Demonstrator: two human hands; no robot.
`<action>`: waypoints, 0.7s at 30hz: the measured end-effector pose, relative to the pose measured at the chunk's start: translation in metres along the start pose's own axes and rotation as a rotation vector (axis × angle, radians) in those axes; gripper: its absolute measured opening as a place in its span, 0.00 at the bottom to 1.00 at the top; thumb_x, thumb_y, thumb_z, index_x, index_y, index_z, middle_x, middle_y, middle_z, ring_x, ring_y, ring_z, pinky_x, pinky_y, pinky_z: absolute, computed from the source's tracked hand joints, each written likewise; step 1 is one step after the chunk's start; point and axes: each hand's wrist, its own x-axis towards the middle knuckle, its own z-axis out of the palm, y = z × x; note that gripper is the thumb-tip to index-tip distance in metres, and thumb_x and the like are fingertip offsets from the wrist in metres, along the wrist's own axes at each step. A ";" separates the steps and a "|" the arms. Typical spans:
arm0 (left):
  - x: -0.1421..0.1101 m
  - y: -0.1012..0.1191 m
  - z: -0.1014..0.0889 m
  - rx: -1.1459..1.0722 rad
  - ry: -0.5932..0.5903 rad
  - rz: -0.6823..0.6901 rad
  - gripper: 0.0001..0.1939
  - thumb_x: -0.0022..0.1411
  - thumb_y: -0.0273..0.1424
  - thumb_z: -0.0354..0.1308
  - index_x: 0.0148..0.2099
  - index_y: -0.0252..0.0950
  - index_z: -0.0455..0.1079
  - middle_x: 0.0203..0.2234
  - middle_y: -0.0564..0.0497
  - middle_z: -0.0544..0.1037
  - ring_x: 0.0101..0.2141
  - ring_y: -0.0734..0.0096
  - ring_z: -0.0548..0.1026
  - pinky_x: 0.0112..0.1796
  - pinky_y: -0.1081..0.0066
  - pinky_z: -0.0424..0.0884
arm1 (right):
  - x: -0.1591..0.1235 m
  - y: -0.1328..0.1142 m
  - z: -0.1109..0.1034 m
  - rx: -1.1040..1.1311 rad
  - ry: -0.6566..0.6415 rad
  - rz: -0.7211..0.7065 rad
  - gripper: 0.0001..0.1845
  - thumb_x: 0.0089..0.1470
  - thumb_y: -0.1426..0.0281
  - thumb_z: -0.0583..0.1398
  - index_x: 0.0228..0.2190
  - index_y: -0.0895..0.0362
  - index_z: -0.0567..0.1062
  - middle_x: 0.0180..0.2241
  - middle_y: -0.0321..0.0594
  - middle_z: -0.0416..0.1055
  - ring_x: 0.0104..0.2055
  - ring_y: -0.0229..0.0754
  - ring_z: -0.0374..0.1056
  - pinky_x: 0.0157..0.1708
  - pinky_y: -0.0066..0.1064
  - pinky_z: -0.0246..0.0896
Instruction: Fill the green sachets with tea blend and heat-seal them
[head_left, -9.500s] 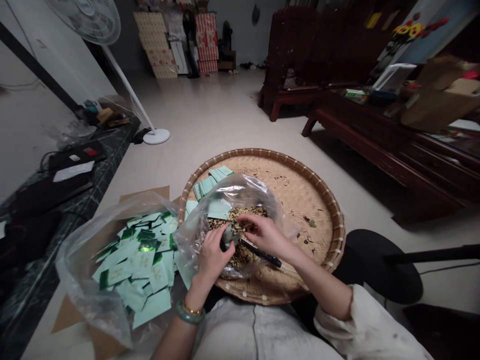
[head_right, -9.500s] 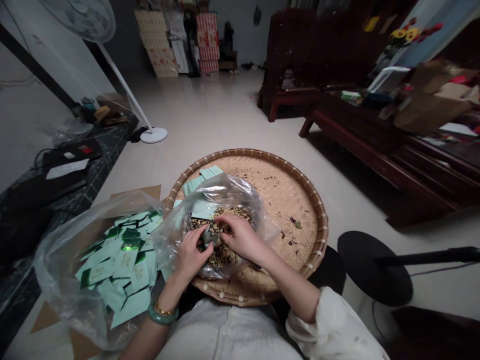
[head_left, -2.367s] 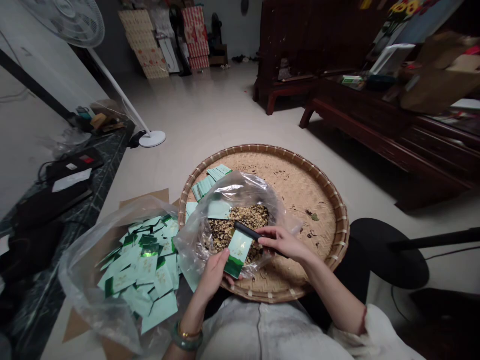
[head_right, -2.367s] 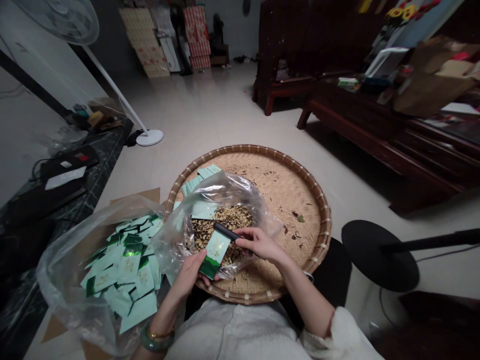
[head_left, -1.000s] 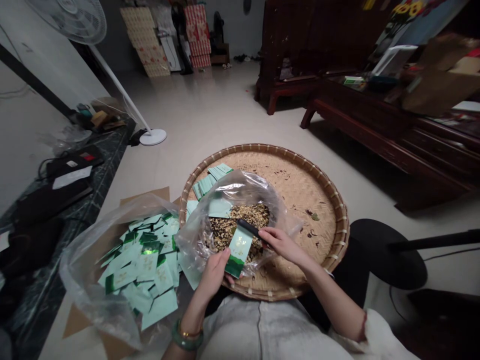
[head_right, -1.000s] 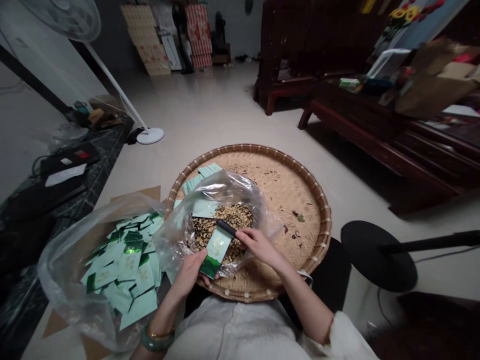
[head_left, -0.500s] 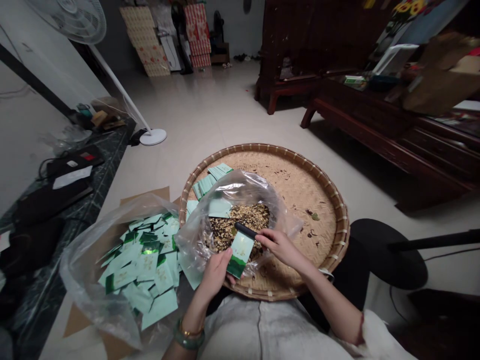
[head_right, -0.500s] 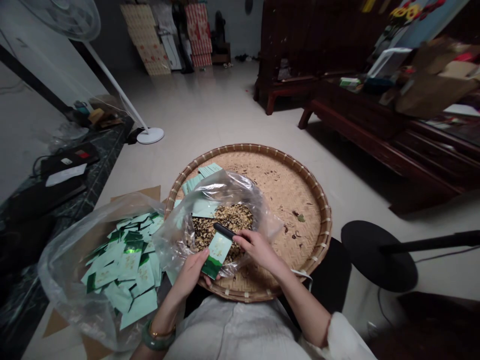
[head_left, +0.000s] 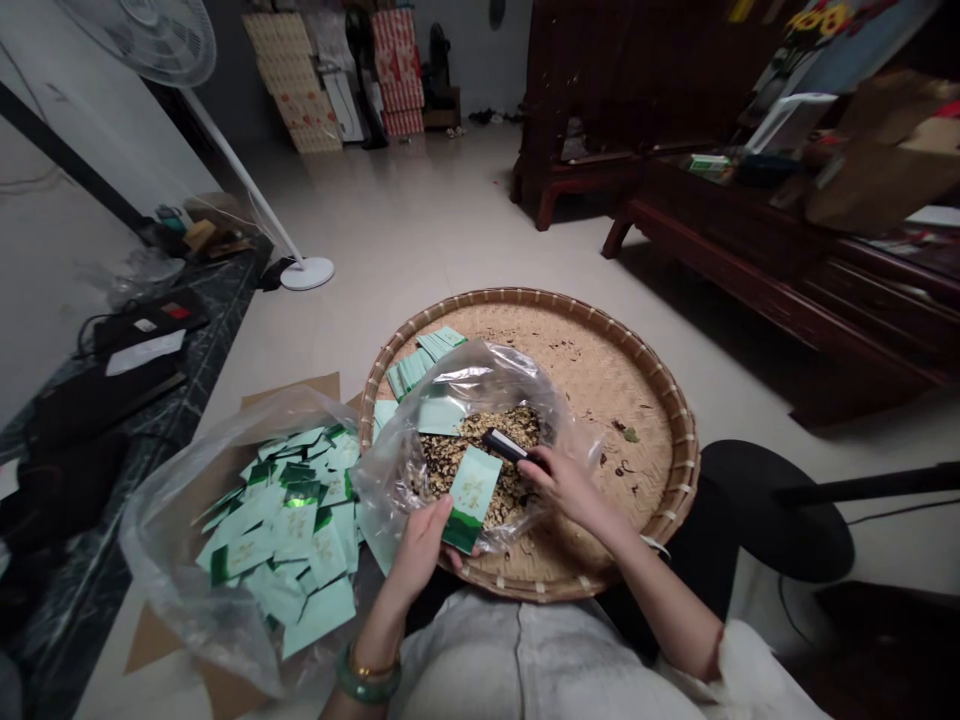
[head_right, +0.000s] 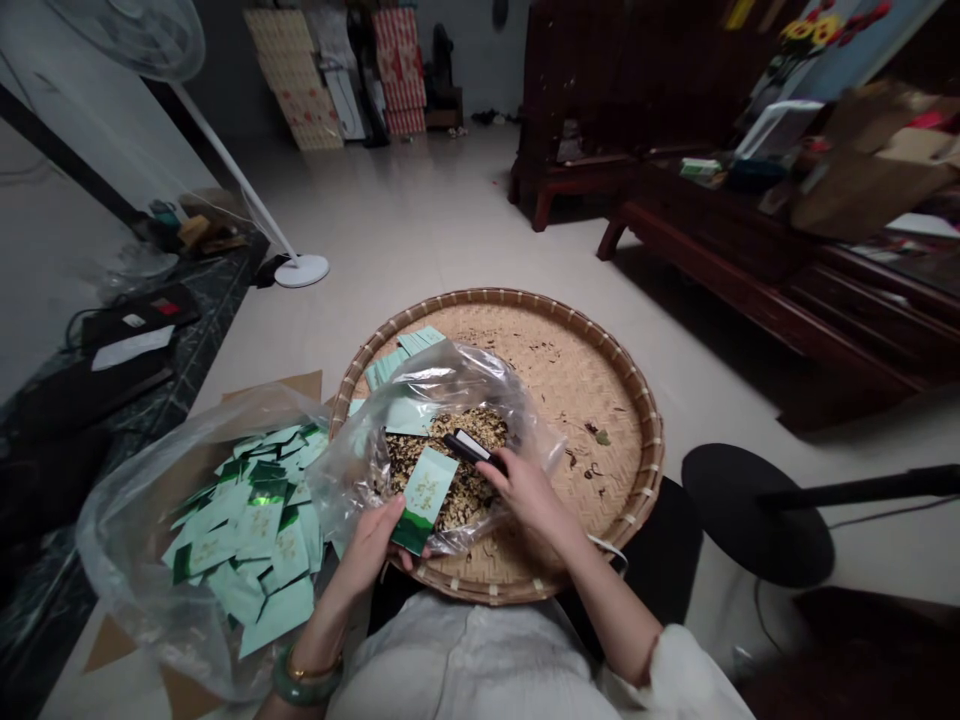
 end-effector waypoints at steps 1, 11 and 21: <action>-0.001 0.000 0.001 -0.005 -0.002 0.001 0.31 0.52 0.59 0.52 0.29 0.32 0.69 0.15 0.47 0.76 0.12 0.71 0.70 0.15 0.74 0.66 | -0.001 0.000 0.004 -0.100 -0.006 0.012 0.21 0.59 0.54 0.52 0.41 0.58 0.72 0.35 0.47 0.75 0.38 0.49 0.71 0.36 0.34 0.61; -0.005 0.003 0.010 0.090 -0.117 0.020 0.30 0.54 0.59 0.50 0.26 0.34 0.68 0.15 0.49 0.75 0.14 0.72 0.69 0.16 0.74 0.65 | 0.000 -0.020 0.008 0.061 0.050 -0.175 0.19 0.64 0.59 0.47 0.40 0.56 0.73 0.38 0.44 0.75 0.40 0.45 0.69 0.40 0.33 0.60; -0.014 0.008 -0.001 -0.149 0.013 0.142 0.28 0.54 0.55 0.55 0.28 0.32 0.74 0.17 0.48 0.77 0.13 0.72 0.68 0.14 0.74 0.63 | 0.015 -0.046 0.026 0.545 -0.060 -0.103 0.24 0.61 0.53 0.47 0.30 0.57 0.72 0.20 0.34 0.65 0.21 0.37 0.61 0.21 0.27 0.56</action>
